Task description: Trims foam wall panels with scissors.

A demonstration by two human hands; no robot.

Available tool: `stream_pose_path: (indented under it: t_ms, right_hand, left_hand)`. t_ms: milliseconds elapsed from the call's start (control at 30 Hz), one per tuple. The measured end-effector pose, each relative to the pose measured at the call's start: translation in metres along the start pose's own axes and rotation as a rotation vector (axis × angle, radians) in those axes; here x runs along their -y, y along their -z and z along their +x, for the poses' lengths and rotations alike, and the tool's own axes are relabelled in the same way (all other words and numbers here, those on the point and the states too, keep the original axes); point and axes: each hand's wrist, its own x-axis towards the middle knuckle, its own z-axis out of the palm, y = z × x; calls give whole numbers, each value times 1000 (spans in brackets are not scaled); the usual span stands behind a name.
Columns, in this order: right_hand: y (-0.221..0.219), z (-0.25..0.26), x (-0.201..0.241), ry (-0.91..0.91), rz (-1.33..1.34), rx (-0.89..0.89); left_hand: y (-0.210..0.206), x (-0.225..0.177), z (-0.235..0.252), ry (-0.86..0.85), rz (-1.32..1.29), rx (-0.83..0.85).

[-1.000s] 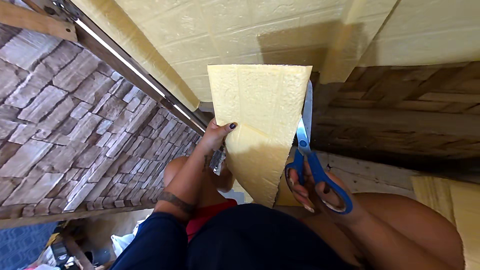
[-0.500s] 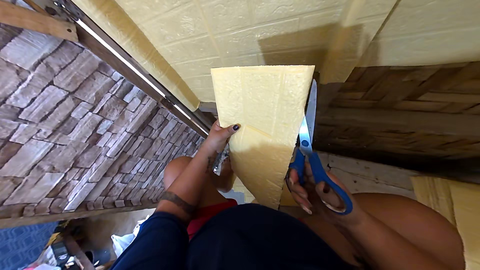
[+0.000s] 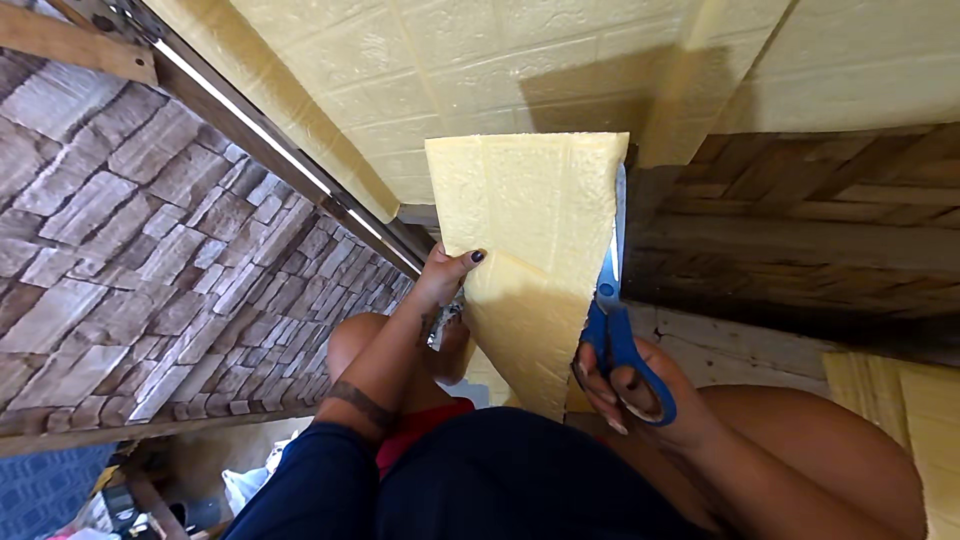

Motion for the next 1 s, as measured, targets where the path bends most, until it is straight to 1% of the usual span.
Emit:
stream_pose_path:
  t_ms: [67,233,300,367,433,633,800,933,1000]
  right_hand:
    - [2,-1,0,-3,19,9]
    - [14,1,-4,38,33,126]
    - [18,3,-6,40,40,205]
    - [22,5,-5,8,60,277]
    - [24,5,0,-36,65,308]
    - [29,6,17,-9,48,312]
    - [31,5,12,25,61,289]
    - [28,5,10,6,80,281]
    - [28,7,7,10,75,307]
  left_hand:
    - [2,1,0,5,11,2]
    - [8,-4,-4,25,53,-10]
    - [8,-6,-3,13,55,-4]
    - [7,-8,-3,-1,60,11]
    - [7,-9,-3,-9,66,30]
    - [15,-13,10,-45,99,11]
    - [26,-11,23,-114,33,7]
    - [22,-17,12,-66,114,0]
    - [21,-17,10,-57,125,8]
